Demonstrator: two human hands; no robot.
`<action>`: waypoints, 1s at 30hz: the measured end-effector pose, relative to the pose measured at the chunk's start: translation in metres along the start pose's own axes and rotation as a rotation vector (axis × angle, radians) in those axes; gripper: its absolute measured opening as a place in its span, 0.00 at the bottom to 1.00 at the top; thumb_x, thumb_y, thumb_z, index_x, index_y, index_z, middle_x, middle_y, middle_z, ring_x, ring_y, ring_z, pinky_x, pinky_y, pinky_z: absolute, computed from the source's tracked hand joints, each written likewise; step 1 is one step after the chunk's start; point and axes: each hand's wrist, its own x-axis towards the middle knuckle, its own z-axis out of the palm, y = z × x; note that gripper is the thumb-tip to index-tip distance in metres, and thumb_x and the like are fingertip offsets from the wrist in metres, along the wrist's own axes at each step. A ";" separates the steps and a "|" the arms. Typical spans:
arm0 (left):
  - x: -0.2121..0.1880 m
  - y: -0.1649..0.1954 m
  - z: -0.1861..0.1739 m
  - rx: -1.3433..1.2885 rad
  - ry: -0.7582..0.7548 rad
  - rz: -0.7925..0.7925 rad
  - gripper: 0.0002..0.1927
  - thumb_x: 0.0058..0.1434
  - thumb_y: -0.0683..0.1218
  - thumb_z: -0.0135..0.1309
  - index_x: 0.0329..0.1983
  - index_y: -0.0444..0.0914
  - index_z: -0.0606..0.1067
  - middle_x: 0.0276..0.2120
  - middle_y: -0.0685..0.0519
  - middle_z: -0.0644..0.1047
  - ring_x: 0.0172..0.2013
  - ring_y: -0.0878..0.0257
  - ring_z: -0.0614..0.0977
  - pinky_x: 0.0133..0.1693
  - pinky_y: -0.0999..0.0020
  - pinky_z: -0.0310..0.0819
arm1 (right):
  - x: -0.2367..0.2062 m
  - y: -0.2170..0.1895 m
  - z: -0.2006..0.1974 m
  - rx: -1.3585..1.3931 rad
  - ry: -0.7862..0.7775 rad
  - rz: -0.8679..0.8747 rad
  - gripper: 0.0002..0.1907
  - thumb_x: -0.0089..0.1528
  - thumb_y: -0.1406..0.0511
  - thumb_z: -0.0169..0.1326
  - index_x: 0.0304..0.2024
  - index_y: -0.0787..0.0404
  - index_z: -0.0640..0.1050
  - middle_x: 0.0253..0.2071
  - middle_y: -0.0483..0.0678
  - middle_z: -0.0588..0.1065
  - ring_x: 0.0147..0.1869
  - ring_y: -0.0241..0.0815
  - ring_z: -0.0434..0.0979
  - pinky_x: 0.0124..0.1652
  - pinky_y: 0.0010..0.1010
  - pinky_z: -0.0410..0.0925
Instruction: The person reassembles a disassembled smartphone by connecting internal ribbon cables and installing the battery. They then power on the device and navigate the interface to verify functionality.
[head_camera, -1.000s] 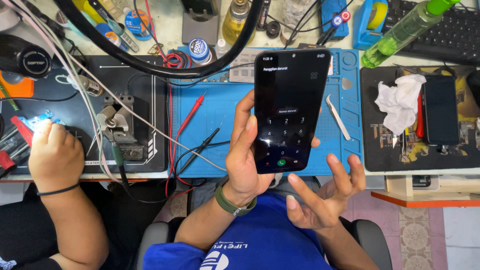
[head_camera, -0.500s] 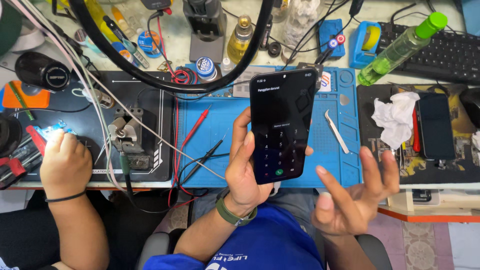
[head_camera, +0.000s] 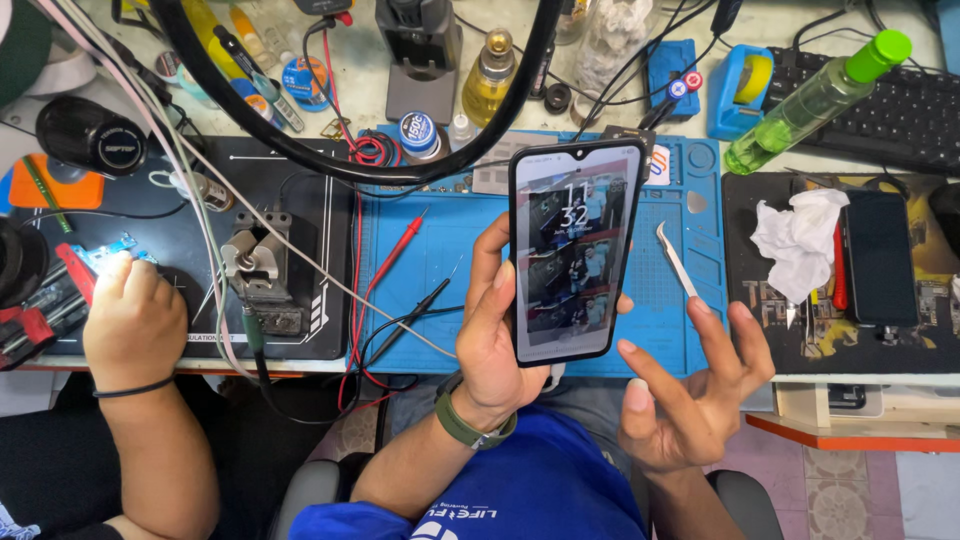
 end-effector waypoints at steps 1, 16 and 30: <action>-0.001 0.000 0.000 0.003 0.004 -0.003 0.28 0.78 0.52 0.36 0.77 0.39 0.51 0.66 0.32 0.69 0.55 0.37 0.80 0.56 0.42 0.79 | 0.000 -0.001 0.000 0.003 -0.008 -0.001 0.14 0.65 0.57 0.53 0.39 0.56 0.86 0.65 0.57 0.71 0.77 0.56 0.56 0.71 0.44 0.56; -0.012 -0.009 -0.004 0.064 0.062 -0.042 0.27 0.75 0.49 0.41 0.75 0.37 0.55 0.64 0.39 0.71 0.62 0.51 0.76 0.65 0.54 0.72 | 0.089 -0.010 0.005 -0.136 -0.165 -0.156 0.29 0.64 0.44 0.54 0.56 0.56 0.83 0.74 0.67 0.56 0.80 0.69 0.44 0.76 0.61 0.44; -0.017 -0.008 -0.009 0.035 0.073 -0.055 0.26 0.74 0.48 0.42 0.73 0.36 0.57 0.63 0.42 0.71 0.61 0.54 0.77 0.64 0.57 0.71 | 0.090 -0.010 0.000 -0.166 -0.186 -0.210 0.24 0.62 0.48 0.57 0.52 0.55 0.85 0.72 0.65 0.58 0.79 0.69 0.46 0.75 0.60 0.46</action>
